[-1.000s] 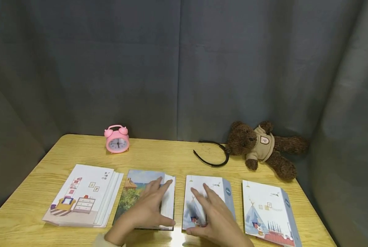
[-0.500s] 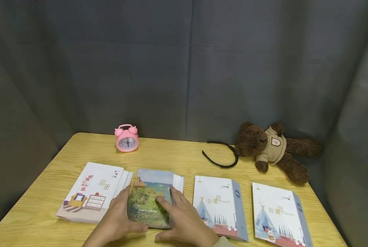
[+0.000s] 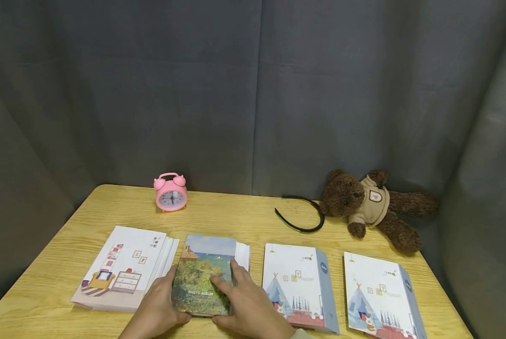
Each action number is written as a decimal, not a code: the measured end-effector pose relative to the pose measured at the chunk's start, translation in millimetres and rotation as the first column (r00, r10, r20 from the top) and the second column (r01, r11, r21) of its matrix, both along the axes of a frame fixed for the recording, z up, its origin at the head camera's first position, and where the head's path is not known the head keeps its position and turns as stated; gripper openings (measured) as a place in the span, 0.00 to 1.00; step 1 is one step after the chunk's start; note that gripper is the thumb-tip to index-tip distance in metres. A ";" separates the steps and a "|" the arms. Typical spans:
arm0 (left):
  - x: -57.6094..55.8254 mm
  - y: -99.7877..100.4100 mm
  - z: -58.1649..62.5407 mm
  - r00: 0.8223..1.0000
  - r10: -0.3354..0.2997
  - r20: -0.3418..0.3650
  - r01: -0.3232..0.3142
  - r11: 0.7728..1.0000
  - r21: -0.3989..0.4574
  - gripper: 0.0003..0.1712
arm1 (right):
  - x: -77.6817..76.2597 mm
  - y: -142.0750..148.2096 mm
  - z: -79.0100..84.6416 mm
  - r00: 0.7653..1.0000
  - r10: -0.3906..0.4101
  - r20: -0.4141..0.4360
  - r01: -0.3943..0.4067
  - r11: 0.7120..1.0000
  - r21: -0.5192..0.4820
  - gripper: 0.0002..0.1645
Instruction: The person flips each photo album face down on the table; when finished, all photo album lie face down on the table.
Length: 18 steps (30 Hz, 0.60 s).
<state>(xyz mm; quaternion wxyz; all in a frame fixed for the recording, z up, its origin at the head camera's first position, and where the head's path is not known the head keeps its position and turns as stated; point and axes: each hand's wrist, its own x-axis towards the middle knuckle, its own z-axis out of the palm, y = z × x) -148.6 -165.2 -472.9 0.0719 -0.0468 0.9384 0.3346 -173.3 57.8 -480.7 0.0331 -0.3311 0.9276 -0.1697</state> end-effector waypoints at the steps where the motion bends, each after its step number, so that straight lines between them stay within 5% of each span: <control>1: 0.7 -0.3 0.3 1.000 0.007 -0.013 -0.007 1.000 0.001 0.73 | -0.4 -0.1 0.2 1.000 0.002 -0.005 -0.002 1.000 0.001 0.48; 10: 7.1 1.8 9.2 0.995 0.032 -0.093 -0.025 0.997 0.077 0.64 | -3.3 -2.4 6.4 0.999 0.016 -0.031 -0.015 0.999 0.030 0.52; 18: 9.5 -1.4 18.3 0.992 -0.033 -0.119 0.048 0.991 0.124 0.63 | -4.2 -8.3 9.9 0.999 0.015 -0.046 -0.014 0.999 0.030 0.56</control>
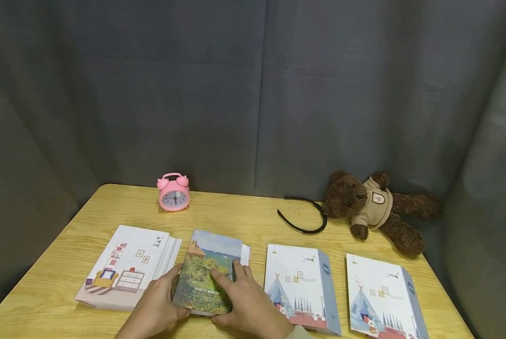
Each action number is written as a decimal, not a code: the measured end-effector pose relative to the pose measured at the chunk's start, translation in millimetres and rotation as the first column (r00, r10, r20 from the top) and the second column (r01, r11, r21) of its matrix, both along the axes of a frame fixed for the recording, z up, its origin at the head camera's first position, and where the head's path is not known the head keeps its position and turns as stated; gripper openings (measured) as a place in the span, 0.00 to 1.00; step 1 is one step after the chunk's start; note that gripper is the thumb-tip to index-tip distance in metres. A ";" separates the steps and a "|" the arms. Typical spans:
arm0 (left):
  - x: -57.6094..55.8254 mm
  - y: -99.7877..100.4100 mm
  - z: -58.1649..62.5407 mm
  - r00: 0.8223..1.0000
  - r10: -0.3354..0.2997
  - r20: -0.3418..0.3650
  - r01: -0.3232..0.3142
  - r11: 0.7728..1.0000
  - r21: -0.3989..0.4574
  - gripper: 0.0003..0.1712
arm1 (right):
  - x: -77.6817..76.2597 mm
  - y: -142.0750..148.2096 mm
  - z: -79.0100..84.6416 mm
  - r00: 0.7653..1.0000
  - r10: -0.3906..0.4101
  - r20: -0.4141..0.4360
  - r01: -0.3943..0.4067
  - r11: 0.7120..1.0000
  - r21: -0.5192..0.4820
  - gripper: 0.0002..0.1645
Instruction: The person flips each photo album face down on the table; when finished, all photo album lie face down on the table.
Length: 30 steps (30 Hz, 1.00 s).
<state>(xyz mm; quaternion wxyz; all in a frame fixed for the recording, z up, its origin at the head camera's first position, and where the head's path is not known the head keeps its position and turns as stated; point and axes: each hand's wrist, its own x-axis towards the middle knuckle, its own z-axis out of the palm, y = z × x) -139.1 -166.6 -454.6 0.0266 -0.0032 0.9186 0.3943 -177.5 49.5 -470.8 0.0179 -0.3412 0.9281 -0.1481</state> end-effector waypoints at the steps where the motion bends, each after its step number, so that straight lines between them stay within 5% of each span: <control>1: 0.2 0.1 1.1 1.000 -0.009 0.003 0.009 1.000 0.016 0.63 | 0.0 0.0 0.3 1.000 -0.003 0.001 0.003 1.000 -0.003 0.56; 10: 4.8 -1.7 17.1 0.993 -0.106 -0.042 0.112 0.980 0.163 0.60 | 0.9 2.0 2.7 0.996 -0.033 0.084 0.042 0.994 -0.099 0.64; 15: 6.6 -1.5 21.8 0.968 -0.168 -0.186 0.205 0.958 0.201 0.56 | -0.6 4.8 5.8 0.988 -0.019 0.156 0.049 0.980 -0.191 0.66; 22: 4.5 3.8 22.9 0.899 -0.278 -0.338 0.363 0.905 0.222 0.51 | 1.2 8.5 16.9 0.999 -0.013 -0.040 0.005 0.976 -0.217 0.69; 25: 3.1 7.5 24.4 0.875 -0.305 -0.375 0.395 0.898 0.194 0.50 | 2.6 8.8 23.3 0.999 0.006 -0.054 -0.020 0.965 -0.263 0.70; 30: 1.3 15.0 29.2 0.875 -0.305 -0.376 0.393 0.901 0.183 0.39 | 4.7 8.2 32.9 0.998 0.042 -0.035 -0.052 0.936 -0.348 0.72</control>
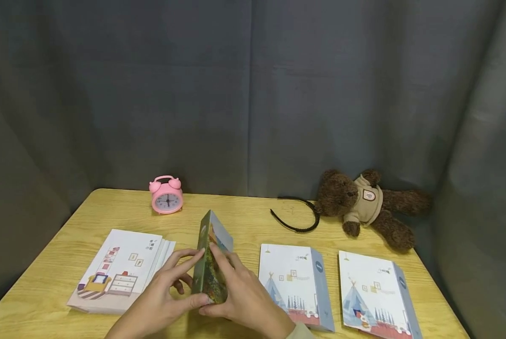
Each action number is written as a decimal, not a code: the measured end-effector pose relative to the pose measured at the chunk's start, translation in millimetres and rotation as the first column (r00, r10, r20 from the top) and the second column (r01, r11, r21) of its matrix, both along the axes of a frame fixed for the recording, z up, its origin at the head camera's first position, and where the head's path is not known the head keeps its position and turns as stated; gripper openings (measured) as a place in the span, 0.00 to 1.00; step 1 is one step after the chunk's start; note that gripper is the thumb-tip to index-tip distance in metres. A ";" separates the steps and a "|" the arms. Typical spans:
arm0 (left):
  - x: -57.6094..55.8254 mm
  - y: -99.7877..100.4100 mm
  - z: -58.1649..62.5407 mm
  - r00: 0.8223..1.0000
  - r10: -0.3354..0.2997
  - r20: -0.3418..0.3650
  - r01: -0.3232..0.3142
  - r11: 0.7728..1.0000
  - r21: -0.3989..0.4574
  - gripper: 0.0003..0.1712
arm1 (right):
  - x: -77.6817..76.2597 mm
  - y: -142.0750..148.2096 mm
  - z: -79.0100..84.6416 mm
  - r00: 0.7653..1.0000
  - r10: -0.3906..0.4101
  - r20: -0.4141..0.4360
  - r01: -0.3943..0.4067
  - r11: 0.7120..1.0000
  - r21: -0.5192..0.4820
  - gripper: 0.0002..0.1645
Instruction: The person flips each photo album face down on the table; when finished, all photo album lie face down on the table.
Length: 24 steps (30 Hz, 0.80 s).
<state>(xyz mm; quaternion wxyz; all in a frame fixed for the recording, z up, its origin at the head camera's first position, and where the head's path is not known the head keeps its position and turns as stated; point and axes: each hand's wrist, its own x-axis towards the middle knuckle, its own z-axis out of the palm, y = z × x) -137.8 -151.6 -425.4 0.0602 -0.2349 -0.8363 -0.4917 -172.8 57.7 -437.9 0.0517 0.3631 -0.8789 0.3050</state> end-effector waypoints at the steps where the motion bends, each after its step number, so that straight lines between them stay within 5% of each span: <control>1: -0.5 1.8 0.8 1.000 0.002 0.007 -0.002 1.000 -0.003 0.35 | 0.2 0.0 1.7 1.000 0.002 0.005 -0.002 1.000 -0.017 0.73; 5: -2.9 8.6 2.6 1.000 0.013 0.012 -0.013 1.000 -0.011 0.28 | -0.5 1.2 7.9 1.000 0.016 0.020 -0.015 0.998 -0.062 0.74; 17: -7.0 29.9 7.0 0.997 0.011 -0.079 -0.014 0.999 -0.040 0.28 | 1.0 12.6 22.4 0.997 0.017 0.072 -0.010 0.996 -0.087 0.71; 24: -7.6 35.3 1.3 0.997 0.057 -0.048 -0.054 0.997 0.062 0.21 | 1.4 20.3 25.1 0.986 -0.010 0.165 0.025 0.996 -0.091 0.72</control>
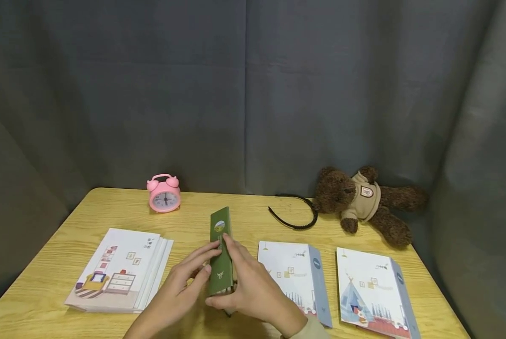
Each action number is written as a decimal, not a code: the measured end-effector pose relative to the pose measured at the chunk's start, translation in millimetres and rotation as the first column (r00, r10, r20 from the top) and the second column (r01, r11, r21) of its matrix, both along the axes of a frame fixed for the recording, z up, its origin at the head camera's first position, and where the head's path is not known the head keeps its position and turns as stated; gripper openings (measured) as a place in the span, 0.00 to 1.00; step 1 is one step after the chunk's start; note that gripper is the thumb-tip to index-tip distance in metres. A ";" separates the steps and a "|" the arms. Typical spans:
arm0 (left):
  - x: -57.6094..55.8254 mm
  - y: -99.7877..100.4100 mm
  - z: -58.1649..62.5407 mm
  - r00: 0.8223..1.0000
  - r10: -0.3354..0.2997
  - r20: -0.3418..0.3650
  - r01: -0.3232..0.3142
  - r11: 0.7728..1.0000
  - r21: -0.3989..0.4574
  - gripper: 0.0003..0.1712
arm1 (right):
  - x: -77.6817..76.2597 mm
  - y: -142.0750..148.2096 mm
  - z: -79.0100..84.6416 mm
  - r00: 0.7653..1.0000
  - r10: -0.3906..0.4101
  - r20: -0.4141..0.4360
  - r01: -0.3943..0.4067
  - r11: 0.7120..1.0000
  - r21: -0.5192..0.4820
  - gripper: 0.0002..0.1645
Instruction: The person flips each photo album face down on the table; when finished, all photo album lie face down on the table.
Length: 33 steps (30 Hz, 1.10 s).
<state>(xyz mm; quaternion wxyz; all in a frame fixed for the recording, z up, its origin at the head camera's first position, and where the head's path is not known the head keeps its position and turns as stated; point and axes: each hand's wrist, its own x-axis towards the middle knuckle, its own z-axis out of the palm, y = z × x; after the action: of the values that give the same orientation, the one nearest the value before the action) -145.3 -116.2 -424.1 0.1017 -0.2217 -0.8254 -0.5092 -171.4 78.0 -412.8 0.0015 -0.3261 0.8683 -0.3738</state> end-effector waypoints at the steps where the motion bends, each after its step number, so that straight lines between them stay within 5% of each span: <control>1: -0.2 -0.6 -1.0 1.000 0.004 0.004 -0.004 1.000 0.012 0.23 | -0.4 0.2 -0.1 1.000 -0.003 0.011 0.003 1.000 -0.007 0.72; 7: -4.0 -10.5 -14.7 0.996 0.038 0.076 -0.044 0.996 0.078 0.32 | -1.5 3.2 -1.6 0.995 -0.037 0.090 0.039 0.999 -0.017 0.72; 11: -5.7 -15.5 -33.5 0.981 0.041 0.188 -0.039 0.999 -0.017 0.34 | -0.1 6.5 -3.3 0.990 -0.061 0.131 0.064 0.998 -0.019 0.73; 16: -12.8 -0.1 -56.7 0.961 -0.021 0.277 0.045 0.996 -0.079 0.69 | -0.1 11.0 -3.1 0.989 -0.064 0.131 0.070 0.997 -0.038 0.73; 19: -17.0 11.8 -64.8 0.966 -0.056 0.253 0.070 0.996 -0.047 0.79 | -0.5 11.4 -2.9 0.990 -0.053 0.130 0.060 0.997 -0.048 0.73; 24: -17.2 23.7 -67.1 0.984 -0.107 0.142 0.114 0.993 -0.042 0.77 | 0.7 8.0 -3.7 0.991 -0.056 0.125 0.064 0.996 -0.059 0.73; 33: -11.0 25.4 -59.3 0.992 -0.019 0.129 0.041 0.984 -0.173 0.71 | 4.8 0.5 -9.3 0.989 -0.086 0.118 0.101 0.987 -0.125 0.73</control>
<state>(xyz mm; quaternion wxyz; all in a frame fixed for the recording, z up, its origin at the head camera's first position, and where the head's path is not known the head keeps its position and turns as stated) -156.3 -90.9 -483.4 0.0215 -0.2094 -0.8683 -0.4490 -166.6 78.5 -422.1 0.0113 -0.2627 0.8547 -0.4475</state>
